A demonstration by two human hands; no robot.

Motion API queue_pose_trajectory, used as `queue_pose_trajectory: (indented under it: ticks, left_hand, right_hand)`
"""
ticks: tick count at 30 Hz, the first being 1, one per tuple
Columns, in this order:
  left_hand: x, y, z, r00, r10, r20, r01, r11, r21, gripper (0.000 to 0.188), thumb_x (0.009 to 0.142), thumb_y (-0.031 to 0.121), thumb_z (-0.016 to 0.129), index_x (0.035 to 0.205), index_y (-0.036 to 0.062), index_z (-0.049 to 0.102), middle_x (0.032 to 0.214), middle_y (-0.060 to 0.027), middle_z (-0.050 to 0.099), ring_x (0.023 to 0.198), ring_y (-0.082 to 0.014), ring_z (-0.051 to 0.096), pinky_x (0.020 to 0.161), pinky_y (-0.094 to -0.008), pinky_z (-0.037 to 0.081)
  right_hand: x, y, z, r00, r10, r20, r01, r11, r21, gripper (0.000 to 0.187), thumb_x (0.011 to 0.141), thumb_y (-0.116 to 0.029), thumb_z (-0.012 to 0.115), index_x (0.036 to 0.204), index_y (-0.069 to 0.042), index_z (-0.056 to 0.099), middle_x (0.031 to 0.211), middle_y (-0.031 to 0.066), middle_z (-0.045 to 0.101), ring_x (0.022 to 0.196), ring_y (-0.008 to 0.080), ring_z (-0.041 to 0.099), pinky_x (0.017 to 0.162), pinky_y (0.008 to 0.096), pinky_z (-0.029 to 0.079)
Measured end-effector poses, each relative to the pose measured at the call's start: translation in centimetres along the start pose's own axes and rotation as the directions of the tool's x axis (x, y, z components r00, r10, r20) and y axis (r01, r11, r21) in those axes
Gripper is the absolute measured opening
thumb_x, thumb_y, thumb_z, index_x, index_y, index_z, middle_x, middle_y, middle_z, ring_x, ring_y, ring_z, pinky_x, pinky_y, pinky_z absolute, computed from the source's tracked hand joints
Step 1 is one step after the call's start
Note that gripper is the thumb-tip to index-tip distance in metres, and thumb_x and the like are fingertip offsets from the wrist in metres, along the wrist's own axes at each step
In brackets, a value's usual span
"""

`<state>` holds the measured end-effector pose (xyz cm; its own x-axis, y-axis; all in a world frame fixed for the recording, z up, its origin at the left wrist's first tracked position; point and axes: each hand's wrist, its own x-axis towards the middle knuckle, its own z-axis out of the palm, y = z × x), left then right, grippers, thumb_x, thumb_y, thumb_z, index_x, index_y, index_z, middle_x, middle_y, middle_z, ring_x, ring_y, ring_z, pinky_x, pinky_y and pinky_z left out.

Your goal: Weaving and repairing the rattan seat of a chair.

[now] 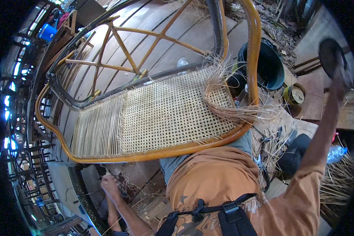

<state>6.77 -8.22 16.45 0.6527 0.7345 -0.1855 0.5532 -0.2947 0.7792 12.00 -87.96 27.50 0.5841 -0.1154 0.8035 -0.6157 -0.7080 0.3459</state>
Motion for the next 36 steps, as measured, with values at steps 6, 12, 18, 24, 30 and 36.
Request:
queue_pose_trajectory:
  ticks: [6,12,18,24,30,36]
  left_hand:
    - [-2.7,4.2,4.6,1.000,0.023,-0.015,-0.027,0.924,-0.380,0.018,0.086,0.022,0.057,0.081,0.0045,0.060,0.059,0.0004,0.048,0.045,-0.0054,0.040,0.036,-0.0189,0.032]
    - [-8.8,11.2,14.0,0.930,0.217,0.298,-0.062,0.890,-0.452,0.015,0.089,0.014,0.053,0.094,0.0023,0.061,0.063,0.0012,0.048,0.047,-0.0043,0.039,0.038,-0.0178,0.033]
    - [-16.2,10.6,19.6,0.528,0.488,0.696,-0.269,0.873,-0.408,0.020,0.091,0.012,0.050,0.105,0.0046,0.062,0.076,-0.0042,0.060,0.060,-0.0074,0.053,0.055,-0.0212,0.045]
    - [-18.6,11.0,19.9,0.094,0.472,0.877,-0.445,0.808,-0.387,0.018,0.091,0.015,0.052,0.099,0.0038,0.064,0.089,-0.0099,0.065,0.074,-0.0151,0.059,0.070,-0.0262,0.048]
    - [-15.3,8.2,18.2,0.281,0.322,0.904,-0.413,0.891,-0.189,0.020,0.090,0.018,0.054,0.104,0.0058,0.061,0.088,-0.0124,0.066,0.078,-0.0233,0.065,0.067,-0.0309,0.050]
    - [-12.8,7.0,17.5,0.528,0.154,0.835,-0.295,0.955,0.010,0.019,0.090,0.018,0.053,0.095,0.0009,0.061,0.067,0.0006,0.054,0.059,-0.0045,0.047,0.054,-0.0209,0.040]
  right_hand:
    - [-19.9,-5.0,-2.9,0.651,-0.043,0.758,-0.668,0.442,0.599,0.024,0.083,-0.010,0.060,0.106,-0.003,0.060,0.098,0.0060,0.060,0.091,0.0170,0.056,0.083,0.0288,0.044]
    - [-33.1,-10.4,-9.9,0.323,-0.132,0.937,-0.858,0.378,0.349,0.007,0.085,-0.006,0.057,0.091,-0.003,0.061,0.072,-0.0022,0.058,0.070,0.0075,0.052,0.065,0.0227,0.043]
    - [-30.6,-11.3,-11.4,0.587,-0.250,0.770,-0.423,0.716,0.555,0.017,0.086,-0.011,0.057,0.097,0.001,0.061,0.080,0.0127,0.062,0.076,0.0251,0.058,0.074,0.0326,0.045]
    - [-16.0,-20.4,-18.4,0.201,-0.828,0.524,-0.962,-0.066,0.264,0.023,0.087,-0.017,0.059,0.100,0.001,0.063,0.074,0.0025,0.059,0.064,0.0089,0.055,0.058,0.0213,0.043]
    - [-11.5,-21.4,-15.0,0.518,-0.573,0.635,-0.833,-0.506,0.223,0.015,0.086,-0.014,0.055,0.080,0.000,0.056,0.063,0.0050,0.055,0.049,0.0124,0.050,0.045,0.0235,0.040]
    - [-6.8,-12.7,-10.2,0.775,0.169,0.609,-0.561,-0.258,0.786,0.021,0.096,-0.017,0.044,0.099,0.000,0.056,0.068,-0.0017,0.046,0.055,0.0074,0.039,0.047,0.0220,0.032]
